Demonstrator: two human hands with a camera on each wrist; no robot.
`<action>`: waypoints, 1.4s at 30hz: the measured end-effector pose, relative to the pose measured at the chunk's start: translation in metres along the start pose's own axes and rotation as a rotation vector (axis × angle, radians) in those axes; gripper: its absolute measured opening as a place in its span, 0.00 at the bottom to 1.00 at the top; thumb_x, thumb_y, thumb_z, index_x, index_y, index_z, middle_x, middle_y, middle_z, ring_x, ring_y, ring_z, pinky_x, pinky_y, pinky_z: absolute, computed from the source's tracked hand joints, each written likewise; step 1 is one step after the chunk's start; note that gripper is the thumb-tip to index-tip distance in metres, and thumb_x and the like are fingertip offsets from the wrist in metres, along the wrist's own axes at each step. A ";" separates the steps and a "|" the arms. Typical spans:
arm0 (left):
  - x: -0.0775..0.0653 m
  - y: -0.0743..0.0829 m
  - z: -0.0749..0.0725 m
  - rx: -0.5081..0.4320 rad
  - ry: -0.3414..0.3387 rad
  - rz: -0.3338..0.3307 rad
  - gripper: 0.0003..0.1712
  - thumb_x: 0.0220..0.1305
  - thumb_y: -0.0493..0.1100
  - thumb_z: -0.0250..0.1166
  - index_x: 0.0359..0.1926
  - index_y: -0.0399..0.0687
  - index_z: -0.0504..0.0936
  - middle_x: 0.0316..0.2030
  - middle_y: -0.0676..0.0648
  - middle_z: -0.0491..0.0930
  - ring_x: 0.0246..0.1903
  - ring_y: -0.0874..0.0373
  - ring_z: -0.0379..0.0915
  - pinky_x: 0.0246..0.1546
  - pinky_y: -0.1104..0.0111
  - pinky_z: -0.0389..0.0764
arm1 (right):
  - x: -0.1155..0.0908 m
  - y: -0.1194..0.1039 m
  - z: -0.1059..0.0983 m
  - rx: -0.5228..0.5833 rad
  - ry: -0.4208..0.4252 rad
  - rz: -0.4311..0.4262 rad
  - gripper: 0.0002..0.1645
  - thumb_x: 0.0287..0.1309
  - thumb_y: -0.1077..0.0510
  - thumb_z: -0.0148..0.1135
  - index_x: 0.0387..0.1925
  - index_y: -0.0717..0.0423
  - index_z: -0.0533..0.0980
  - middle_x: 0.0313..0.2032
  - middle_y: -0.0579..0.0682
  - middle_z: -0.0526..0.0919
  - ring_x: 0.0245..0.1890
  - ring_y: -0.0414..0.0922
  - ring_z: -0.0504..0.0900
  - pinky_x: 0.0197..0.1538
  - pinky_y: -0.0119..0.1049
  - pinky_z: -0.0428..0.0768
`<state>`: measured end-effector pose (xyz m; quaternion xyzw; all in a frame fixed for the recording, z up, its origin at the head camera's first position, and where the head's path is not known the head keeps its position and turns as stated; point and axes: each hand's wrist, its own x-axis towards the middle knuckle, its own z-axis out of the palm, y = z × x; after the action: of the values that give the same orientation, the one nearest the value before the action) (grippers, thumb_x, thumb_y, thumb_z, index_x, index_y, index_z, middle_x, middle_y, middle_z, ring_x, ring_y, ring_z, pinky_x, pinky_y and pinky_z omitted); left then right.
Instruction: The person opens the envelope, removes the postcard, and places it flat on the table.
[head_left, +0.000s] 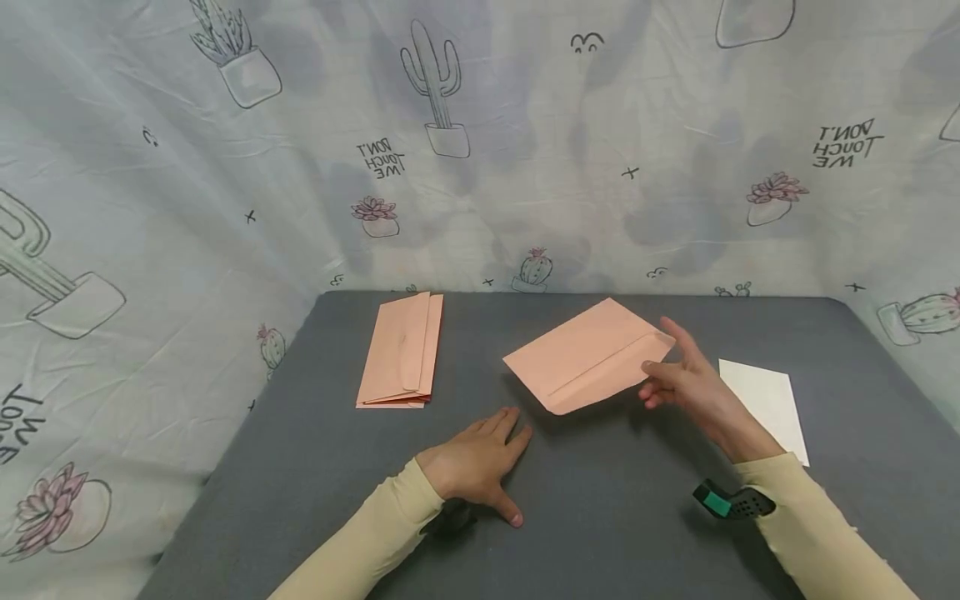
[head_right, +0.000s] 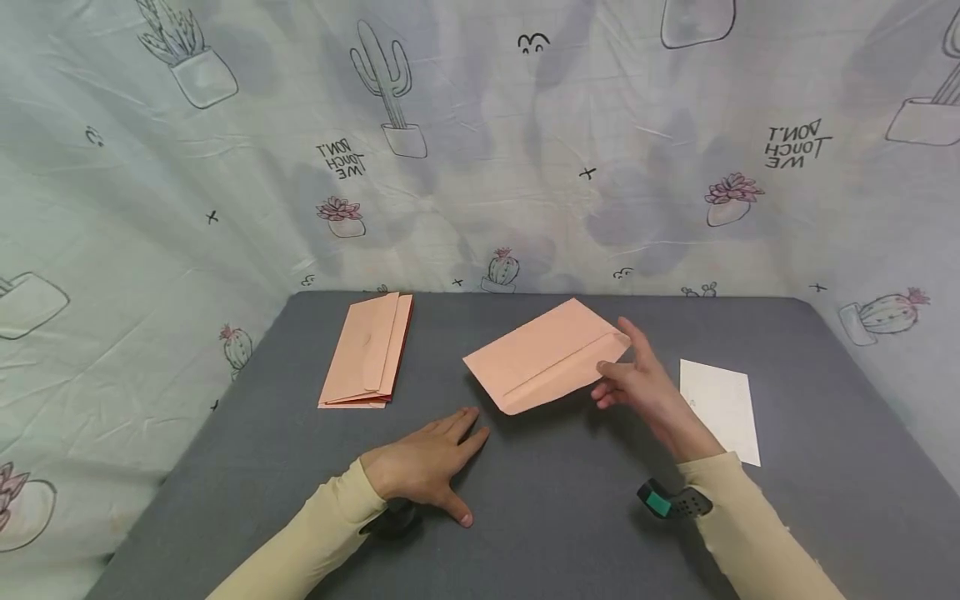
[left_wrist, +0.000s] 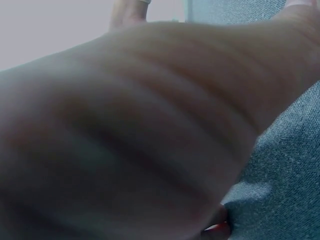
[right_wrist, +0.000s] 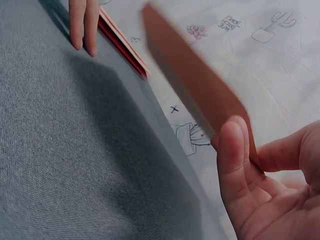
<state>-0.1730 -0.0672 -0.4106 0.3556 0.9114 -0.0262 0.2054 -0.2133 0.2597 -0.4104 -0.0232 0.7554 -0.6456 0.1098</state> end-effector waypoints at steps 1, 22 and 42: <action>0.000 0.000 0.000 0.001 0.000 0.001 0.68 0.45 0.74 0.75 0.79 0.46 0.57 0.80 0.37 0.48 0.81 0.46 0.44 0.78 0.56 0.58 | -0.001 0.000 0.000 -0.017 -0.003 -0.012 0.45 0.75 0.58 0.52 0.81 0.56 0.39 0.28 0.39 0.83 0.29 0.38 0.85 0.36 0.35 0.86; 0.001 0.002 0.001 -0.002 0.004 0.000 0.68 0.45 0.74 0.74 0.79 0.46 0.57 0.80 0.38 0.48 0.81 0.47 0.44 0.78 0.57 0.57 | 0.009 0.002 0.002 -0.068 0.070 -0.013 0.32 0.76 0.52 0.53 0.71 0.68 0.64 0.40 0.37 0.78 0.38 0.33 0.84 0.42 0.33 0.85; 0.002 0.001 0.001 -0.017 -0.017 -0.008 0.68 0.45 0.74 0.75 0.79 0.47 0.56 0.80 0.39 0.48 0.81 0.47 0.44 0.78 0.56 0.56 | 0.037 0.005 0.010 0.007 0.063 0.012 0.31 0.76 0.55 0.51 0.72 0.69 0.63 0.46 0.42 0.77 0.38 0.31 0.84 0.42 0.30 0.85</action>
<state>-0.1729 -0.0654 -0.4123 0.3499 0.9113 -0.0224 0.2159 -0.2466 0.2442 -0.4219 0.0022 0.7563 -0.6480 0.0900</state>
